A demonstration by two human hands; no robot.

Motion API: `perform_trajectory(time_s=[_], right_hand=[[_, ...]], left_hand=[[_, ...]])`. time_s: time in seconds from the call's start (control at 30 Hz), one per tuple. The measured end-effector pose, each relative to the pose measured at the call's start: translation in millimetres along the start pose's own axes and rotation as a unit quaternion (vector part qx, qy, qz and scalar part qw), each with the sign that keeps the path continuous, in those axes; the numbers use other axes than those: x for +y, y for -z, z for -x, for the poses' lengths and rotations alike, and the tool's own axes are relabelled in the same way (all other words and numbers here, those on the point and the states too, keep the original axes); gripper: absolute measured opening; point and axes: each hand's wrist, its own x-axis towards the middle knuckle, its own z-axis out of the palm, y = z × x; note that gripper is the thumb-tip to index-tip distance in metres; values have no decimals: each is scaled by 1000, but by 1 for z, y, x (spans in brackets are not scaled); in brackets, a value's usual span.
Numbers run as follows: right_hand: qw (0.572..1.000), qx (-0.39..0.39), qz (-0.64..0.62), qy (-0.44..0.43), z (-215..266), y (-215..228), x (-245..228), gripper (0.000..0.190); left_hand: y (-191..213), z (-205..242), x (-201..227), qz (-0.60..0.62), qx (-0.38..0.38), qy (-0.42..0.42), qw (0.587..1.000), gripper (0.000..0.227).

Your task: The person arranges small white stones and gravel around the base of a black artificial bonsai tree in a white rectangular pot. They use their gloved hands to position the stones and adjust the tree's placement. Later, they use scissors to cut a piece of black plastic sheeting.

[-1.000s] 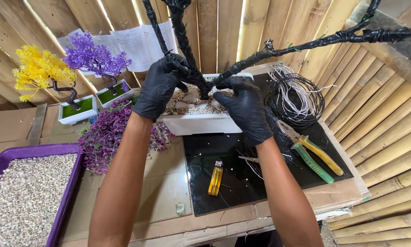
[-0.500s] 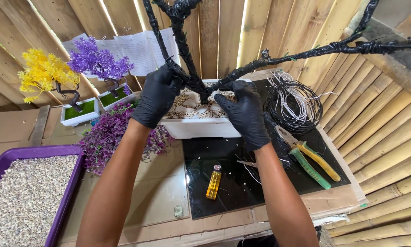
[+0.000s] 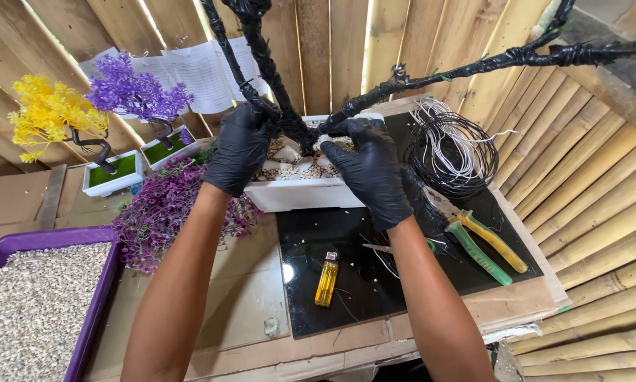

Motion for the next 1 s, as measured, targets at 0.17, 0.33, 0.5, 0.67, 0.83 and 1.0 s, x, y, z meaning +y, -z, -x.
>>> perform_trajectory(time_s=[0.17, 0.33, 0.5, 0.67, 0.83, 1.0], right_hand=[[999, -11, 13, -36, 2, -7, 0, 21], [998, -16, -9, -54, 2, -3, -12, 20], [997, -15, -7, -72, -1, -8, -8, 19], [998, 30, 2, -50, -5, -12, -16, 21], [994, 92, 61, -15, -18, -7, -6, 23], [994, -52, 6, 95, -49, 20, -18, 36]], left_hand=[[-26, -12, -10, -35, 58, -67, 995, 13], [-59, -31, -46, -70, 85, -117, 987, 21], [-36, -20, -11, 60, 52, -264, 961, 25], [-41, -19, -33, 84, 18, -222, 971, 28], [-39, -26, -27, -57, 144, -356, 922, 27], [-38, -22, -20, 74, 28, -97, 992, 18]])
